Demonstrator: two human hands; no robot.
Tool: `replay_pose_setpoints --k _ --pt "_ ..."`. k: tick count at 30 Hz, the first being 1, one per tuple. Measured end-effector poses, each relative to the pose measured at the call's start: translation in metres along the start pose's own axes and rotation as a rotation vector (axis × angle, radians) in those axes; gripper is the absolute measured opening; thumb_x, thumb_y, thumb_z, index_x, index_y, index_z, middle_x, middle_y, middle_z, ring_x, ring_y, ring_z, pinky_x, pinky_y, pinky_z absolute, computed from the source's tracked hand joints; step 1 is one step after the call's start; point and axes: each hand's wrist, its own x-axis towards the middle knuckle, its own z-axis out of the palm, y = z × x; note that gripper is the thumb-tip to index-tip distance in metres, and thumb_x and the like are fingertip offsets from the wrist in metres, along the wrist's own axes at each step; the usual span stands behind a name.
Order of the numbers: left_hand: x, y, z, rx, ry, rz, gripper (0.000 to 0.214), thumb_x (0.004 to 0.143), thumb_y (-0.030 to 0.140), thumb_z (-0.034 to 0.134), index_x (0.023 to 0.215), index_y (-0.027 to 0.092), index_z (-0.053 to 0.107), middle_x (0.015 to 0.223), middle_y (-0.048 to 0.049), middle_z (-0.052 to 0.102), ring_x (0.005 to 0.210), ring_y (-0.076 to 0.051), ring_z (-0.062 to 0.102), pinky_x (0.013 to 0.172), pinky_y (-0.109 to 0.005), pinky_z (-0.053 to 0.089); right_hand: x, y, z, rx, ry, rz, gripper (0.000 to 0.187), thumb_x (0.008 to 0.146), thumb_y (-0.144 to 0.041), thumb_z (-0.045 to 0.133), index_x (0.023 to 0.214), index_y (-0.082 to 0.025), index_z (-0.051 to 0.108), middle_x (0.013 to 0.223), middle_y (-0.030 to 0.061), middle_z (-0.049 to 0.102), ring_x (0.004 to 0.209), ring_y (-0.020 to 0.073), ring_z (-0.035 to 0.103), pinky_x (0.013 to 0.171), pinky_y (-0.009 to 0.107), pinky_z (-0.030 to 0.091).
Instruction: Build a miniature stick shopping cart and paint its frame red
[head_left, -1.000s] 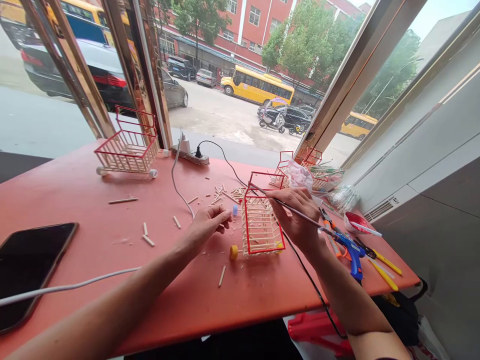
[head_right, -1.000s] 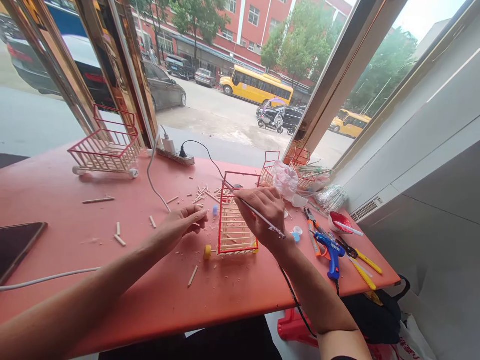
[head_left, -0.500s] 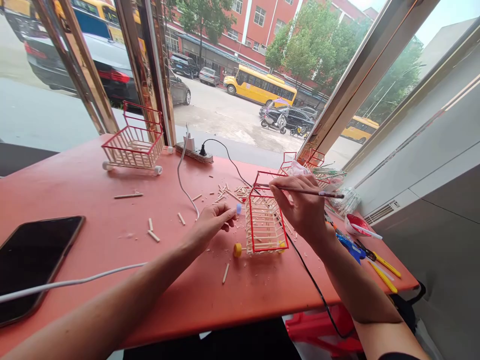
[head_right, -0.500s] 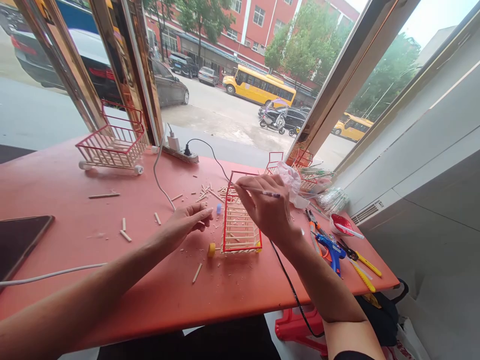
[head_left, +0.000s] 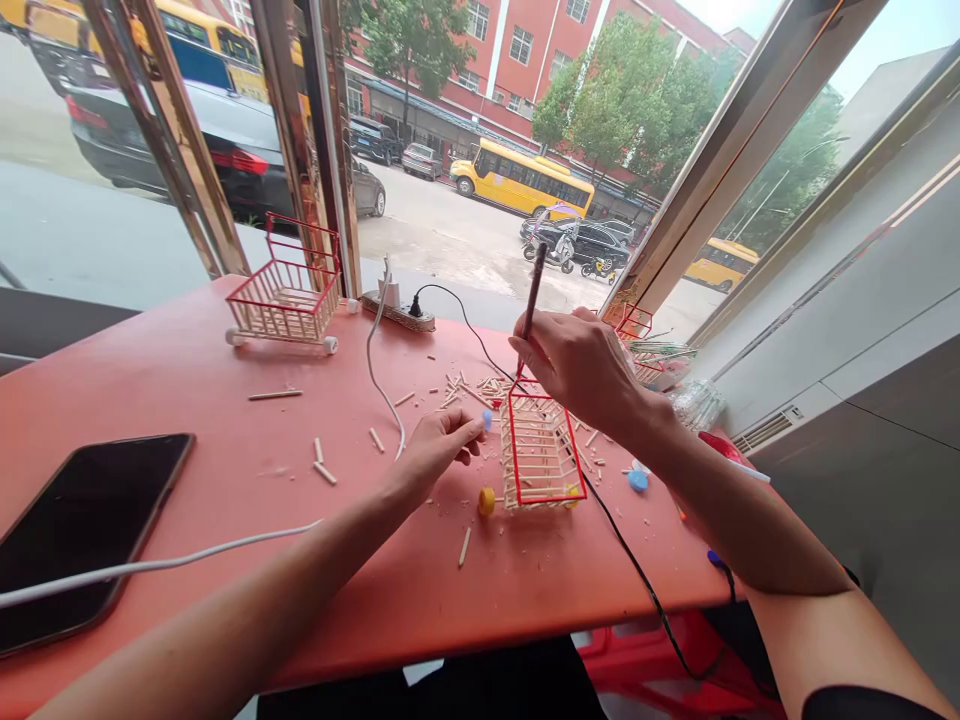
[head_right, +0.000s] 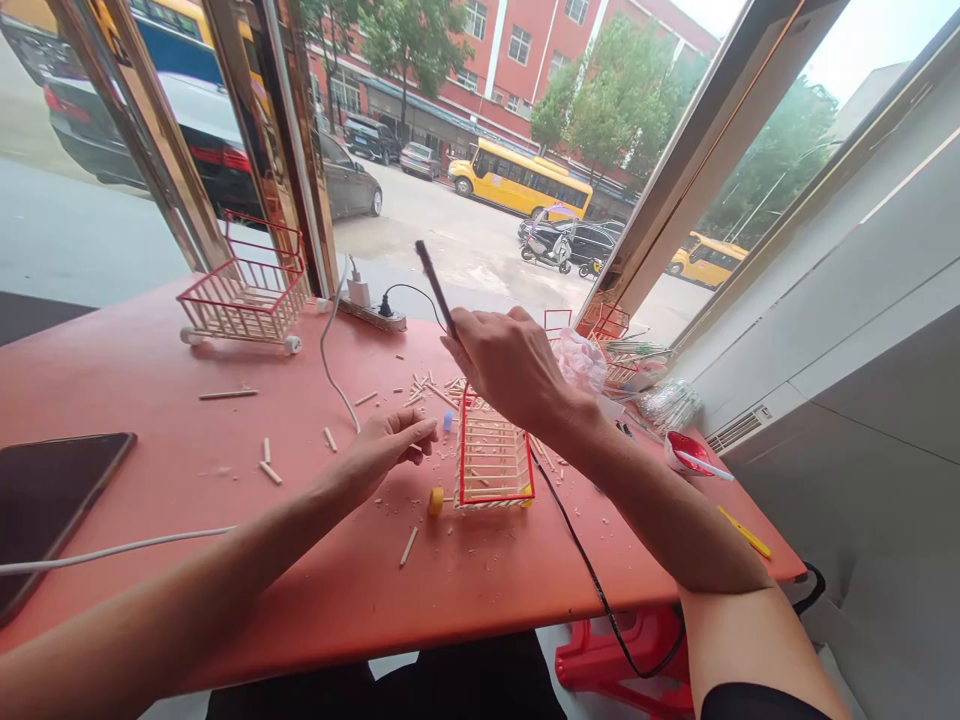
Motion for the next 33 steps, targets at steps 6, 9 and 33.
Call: replay_pose_setpoints --k 6,9,33 --pt "0.000 -0.001 0.001 -0.003 0.002 -0.002 0.055 0.057 0.069 0.089 0.065 0.019 0.065 0.071 -0.0029 0.066 0.063 -0.013 0.058 0.058 -0.027 0.046 0.005 0.004 -0.011 0.010 0.039 0.037 0.028 0.112 -0.031 0.048 0.100 -0.017 0.070 0.080 0.0043 0.070 0.071 0.0176 0.056 0.086 0.038 0.040" --pt "0.001 -0.001 0.001 -0.003 0.013 -0.003 0.056 0.057 0.069 0.089 0.065 0.019 0.065 0.069 -0.0023 0.066 0.062 -0.013 0.058 0.058 -0.027 0.046 0.006 0.005 -0.014 0.044 0.044 0.024 0.028 0.111 -0.030 0.048 0.099 -0.017 0.069 0.081 0.0045 0.070 0.072 0.0174 0.056 0.086 0.038 0.041" --pt "0.000 -0.001 0.000 -0.002 0.011 -0.009 0.053 0.058 0.066 0.090 0.066 0.019 0.067 0.073 -0.0041 0.069 0.065 -0.014 0.060 0.059 -0.027 0.045 0.006 0.009 -0.005 0.126 -0.029 0.114 0.022 0.107 -0.031 0.057 0.099 -0.017 0.072 0.080 0.0047 0.067 0.070 0.0171 0.056 0.073 0.034 0.037"
